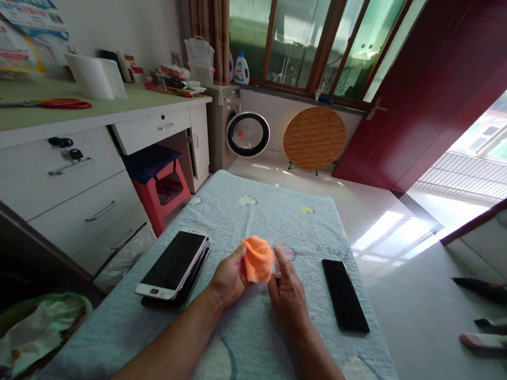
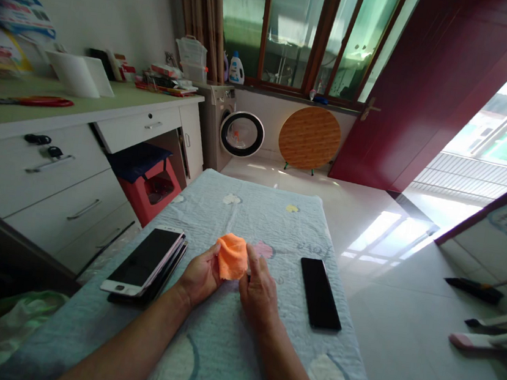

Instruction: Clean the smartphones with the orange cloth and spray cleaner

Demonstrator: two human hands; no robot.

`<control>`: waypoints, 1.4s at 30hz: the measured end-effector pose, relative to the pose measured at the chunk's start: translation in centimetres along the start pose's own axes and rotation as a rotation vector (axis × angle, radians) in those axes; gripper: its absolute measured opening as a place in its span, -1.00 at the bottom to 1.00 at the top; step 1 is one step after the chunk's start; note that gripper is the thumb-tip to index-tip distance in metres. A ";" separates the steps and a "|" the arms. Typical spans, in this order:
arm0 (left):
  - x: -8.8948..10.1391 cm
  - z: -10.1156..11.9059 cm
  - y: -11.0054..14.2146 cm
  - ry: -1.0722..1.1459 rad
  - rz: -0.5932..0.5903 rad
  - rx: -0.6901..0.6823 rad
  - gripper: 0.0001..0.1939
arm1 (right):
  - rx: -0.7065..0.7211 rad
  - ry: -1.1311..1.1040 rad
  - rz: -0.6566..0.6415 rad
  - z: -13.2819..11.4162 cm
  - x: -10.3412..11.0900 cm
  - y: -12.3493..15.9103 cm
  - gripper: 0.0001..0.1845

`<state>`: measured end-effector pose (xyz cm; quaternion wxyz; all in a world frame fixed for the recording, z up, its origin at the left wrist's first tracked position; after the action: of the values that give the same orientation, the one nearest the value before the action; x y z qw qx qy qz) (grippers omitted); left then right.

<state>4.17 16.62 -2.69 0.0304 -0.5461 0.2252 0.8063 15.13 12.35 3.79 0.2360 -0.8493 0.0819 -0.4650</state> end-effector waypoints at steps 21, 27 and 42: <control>-0.1 0.3 0.7 -0.199 -0.003 -0.022 -0.60 | -0.253 -0.069 0.122 3.3 3.9 -1.5 -0.16; 0.6 0.3 0.2 -0.108 0.046 -0.007 -0.88 | -0.297 -0.145 0.211 7.9 5.5 -5.3 -0.39; 0.2 0.7 0.7 0.263 0.091 0.023 -0.75 | -0.390 -0.032 0.331 12.4 3.7 -7.0 -0.37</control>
<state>3.27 16.27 -2.45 -0.0299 -0.6359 0.2608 0.7257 26.93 21.19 4.24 0.1417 -0.8612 0.3041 -0.3818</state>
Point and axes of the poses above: each hand's wrist, its own y-axis away from the middle knuckle, its own x-axis out of the back of the hand, z = x × y, the point moved 10 cm from there along -y, towards the middle knuckle, and after that the axes turned 10 degrees about y, right-handed, at the moved point
